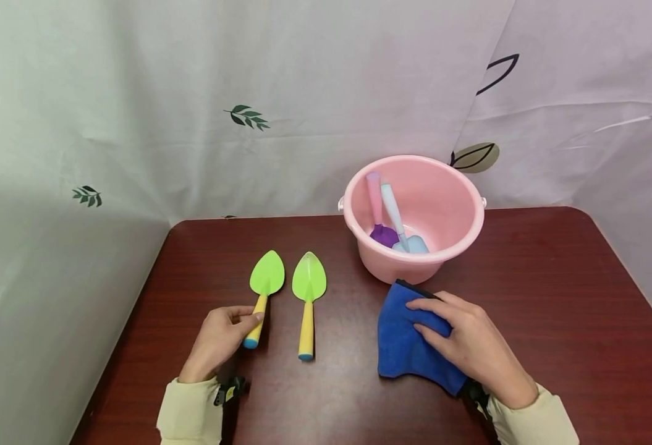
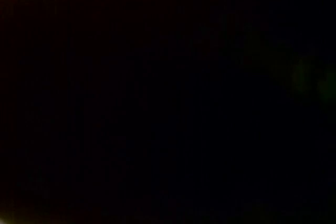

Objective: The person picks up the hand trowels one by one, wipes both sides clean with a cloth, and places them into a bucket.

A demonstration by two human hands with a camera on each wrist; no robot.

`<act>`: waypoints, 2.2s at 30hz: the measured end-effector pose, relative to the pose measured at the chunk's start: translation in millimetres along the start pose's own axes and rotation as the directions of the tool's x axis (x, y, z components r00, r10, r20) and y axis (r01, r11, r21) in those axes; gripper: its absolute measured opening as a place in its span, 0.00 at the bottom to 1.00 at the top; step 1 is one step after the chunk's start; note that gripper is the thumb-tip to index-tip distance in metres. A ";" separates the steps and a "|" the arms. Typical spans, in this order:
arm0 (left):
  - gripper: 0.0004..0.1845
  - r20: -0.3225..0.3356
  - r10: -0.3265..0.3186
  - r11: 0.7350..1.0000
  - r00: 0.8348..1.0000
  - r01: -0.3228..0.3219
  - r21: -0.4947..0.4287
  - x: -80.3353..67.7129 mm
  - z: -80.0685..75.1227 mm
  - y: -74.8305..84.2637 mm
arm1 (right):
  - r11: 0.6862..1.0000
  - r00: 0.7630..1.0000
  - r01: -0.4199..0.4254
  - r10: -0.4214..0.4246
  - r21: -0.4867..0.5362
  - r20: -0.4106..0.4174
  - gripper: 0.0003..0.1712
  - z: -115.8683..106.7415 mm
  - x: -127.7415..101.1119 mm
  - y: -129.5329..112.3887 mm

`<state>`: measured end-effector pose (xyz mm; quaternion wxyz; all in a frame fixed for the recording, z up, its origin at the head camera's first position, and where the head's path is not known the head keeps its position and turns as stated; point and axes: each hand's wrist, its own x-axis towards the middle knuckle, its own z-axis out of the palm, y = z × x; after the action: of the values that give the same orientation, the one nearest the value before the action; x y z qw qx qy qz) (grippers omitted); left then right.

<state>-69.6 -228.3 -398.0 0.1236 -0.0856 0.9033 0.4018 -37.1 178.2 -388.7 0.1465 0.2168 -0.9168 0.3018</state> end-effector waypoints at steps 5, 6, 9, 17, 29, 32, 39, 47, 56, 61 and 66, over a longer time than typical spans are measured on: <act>0.21 -0.071 0.012 1.000 0.997 -0.012 0.006 -0.4 -2.4 3.6 | 1.000 1.000 0.001 -0.001 0.003 -0.002 0.28 -0.7 0.2 -0.2; 0.21 -0.084 0.014 1.000 0.996 -0.013 0.012 -0.9 -2.9 4.5 | 1.000 1.000 0.001 -0.001 0.001 -0.003 0.28 -1.0 0.3 -0.3; 0.21 -0.116 0.028 0.999 0.993 -0.026 0.022 -3.0 -4.1 8.0 | 1.000 1.000 0.003 -0.003 -0.002 -0.006 0.28 -1.9 0.6 -0.9; 0.19 -0.108 0.082 0.997 0.991 -0.081 0.016 -13.3 -2.4 25.6 | 0.999 1.000 0.013 -0.012 0.044 -0.005 0.28 -4.6 -0.7 -2.2; 0.11 0.000 0.146 0.989 0.989 -0.145 0.019 -32.1 13.0 42.3 | 0.993 0.999 0.034 -0.036 0.116 0.010 0.30 -8.0 -1.3 -4.6; 0.10 0.056 0.175 0.984 0.983 -0.174 -0.026 -36.0 16.6 43.6 | 0.988 0.998 0.050 -0.055 0.145 0.029 0.31 -9.2 -1.2 -5.7; 0.11 0.160 0.266 0.964 0.950 -0.266 -0.024 -41.2 25.8 45.7 | 0.978 0.994 0.073 -0.088 0.194 0.067 0.32 -10.7 -1.2 -8.3; 0.11 0.196 0.358 0.931 0.913 -0.365 0.000 -41.5 38.2 52.1 | 0.948 0.987 0.086 -0.123 0.307 0.106 0.30 -11.5 -1.8 -11.4; 0.09 0.265 0.371 0.924 0.890 -0.382 -0.011 -40.9 53.7 64.5 | 0.948 0.980 0.121 -0.162 0.295 0.117 0.28 -8.6 -2.2 -15.6; 0.09 0.296 0.387 0.917 0.873 -0.400 -0.018 -41.9 60.1 70.0 | 0.949 0.978 0.161 -0.190 0.272 0.084 0.31 -6.3 -1.6 -17.7; 0.09 0.305 0.415 0.907 0.857 -0.417 -0.062 -43.3 65.1 73.2 | 0.956 0.978 0.176 -0.196 0.235 0.065 0.31 -3.8 -0.2 -17.0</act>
<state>-36.8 -128.8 -375.9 0.1749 0.1761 0.8707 0.4245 -28.1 168.3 -377.5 0.1081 0.3305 -0.8572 0.3799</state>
